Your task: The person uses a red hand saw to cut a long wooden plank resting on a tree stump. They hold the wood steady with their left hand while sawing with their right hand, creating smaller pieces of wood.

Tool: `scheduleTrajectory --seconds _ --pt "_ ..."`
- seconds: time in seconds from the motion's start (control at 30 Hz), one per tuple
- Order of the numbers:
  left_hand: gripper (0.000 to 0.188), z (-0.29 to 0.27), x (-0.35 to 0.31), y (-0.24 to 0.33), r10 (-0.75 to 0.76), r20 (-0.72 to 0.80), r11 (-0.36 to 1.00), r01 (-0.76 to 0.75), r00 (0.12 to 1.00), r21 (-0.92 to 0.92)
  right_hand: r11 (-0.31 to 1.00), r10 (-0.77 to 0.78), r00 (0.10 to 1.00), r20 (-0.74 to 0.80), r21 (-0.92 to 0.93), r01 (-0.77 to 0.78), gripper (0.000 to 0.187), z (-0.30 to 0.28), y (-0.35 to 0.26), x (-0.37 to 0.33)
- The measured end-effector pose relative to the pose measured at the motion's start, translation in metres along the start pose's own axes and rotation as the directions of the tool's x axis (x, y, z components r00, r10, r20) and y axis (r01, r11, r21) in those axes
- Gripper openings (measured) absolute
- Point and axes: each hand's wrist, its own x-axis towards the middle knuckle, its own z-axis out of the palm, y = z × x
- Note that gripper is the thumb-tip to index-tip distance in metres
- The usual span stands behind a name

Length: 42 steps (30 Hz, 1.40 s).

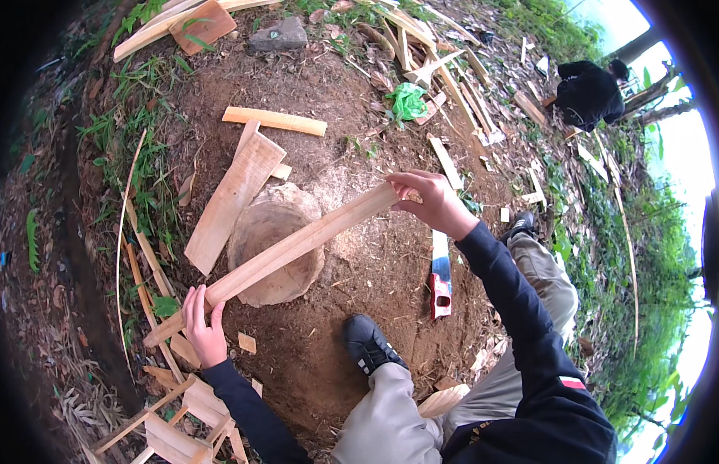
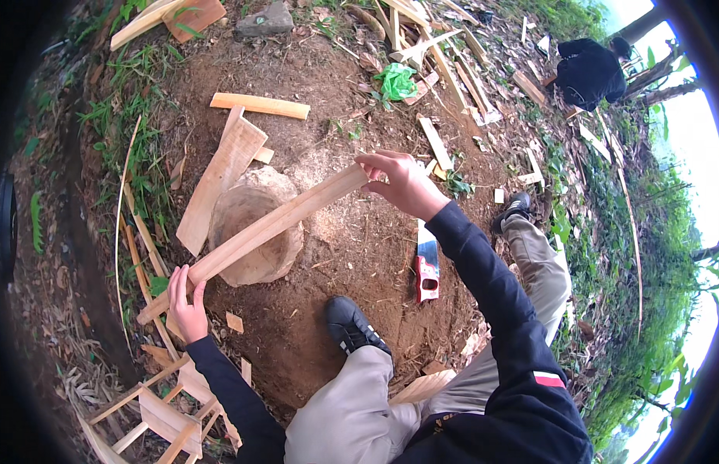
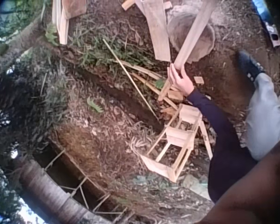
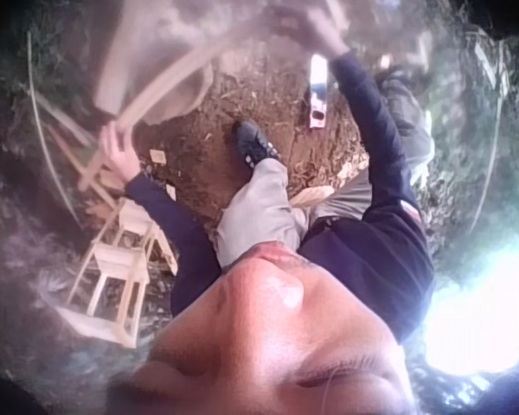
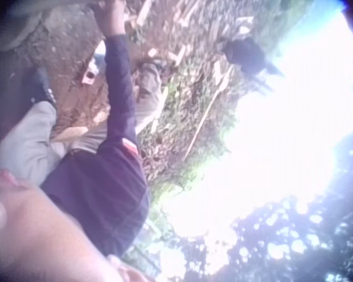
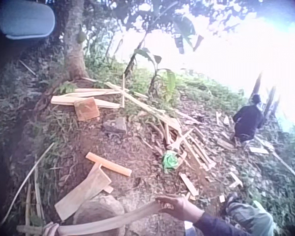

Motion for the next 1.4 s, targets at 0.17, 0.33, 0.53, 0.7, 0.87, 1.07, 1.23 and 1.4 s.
scheduleTrajectory --seconds 0.17,0.33,0.53,0.7,0.87,1.07,1.23,1.4 --pt "0.047 -0.005 -0.001 -0.002 -0.101 0.054 0.991 0.105 0.993 -0.080 1.000 0.022 0.999 0.034 0.020 -0.023 0.048 -0.005 -0.005 0.005" --pt "0.048 -0.004 0.001 -0.007 -0.034 0.056 0.998 0.037 0.998 -0.055 1.000 -0.010 0.999 0.050 0.002 0.010 0.046 -0.008 0.002 0.008" --pt "0.051 -0.007 -0.002 -0.014 -0.007 0.062 0.995 0.013 0.998 -0.095 0.999 0.044 0.997 0.066 -0.029 -0.042 0.047 -0.008 -0.007 0.015" --pt "0.055 -0.010 0.005 -0.011 -0.045 0.054 0.991 0.051 0.998 -0.125 0.994 0.104 0.991 0.084 0.019 -0.106 0.053 -0.006 0.003 0.008" --pt "0.047 -0.013 0.006 -0.012 -0.023 0.027 0.995 0.025 0.999 -0.093 0.981 0.124 0.989 0.076 0.141 -0.133 0.051 0.001 0.002 0.012" --pt "0.047 -0.013 0.004 -0.014 -0.056 0.046 0.991 0.061 0.997 -0.118 0.981 0.130 0.984 0.124 0.131 -0.146 0.053 0.000 0.005 0.013" --pt "0.048 -0.017 0.013 -0.009 -0.068 0.089 0.988 0.080 0.994 -0.134 0.984 0.139 0.977 0.161 0.087 -0.154 0.053 -0.008 0.006 0.012" --pt "0.051 -0.014 0.008 -0.021 -0.007 0.105 0.984 0.025 0.994 -0.174 0.998 0.057 0.994 0.093 -0.010 -0.057 0.049 -0.011 -0.009 0.016"
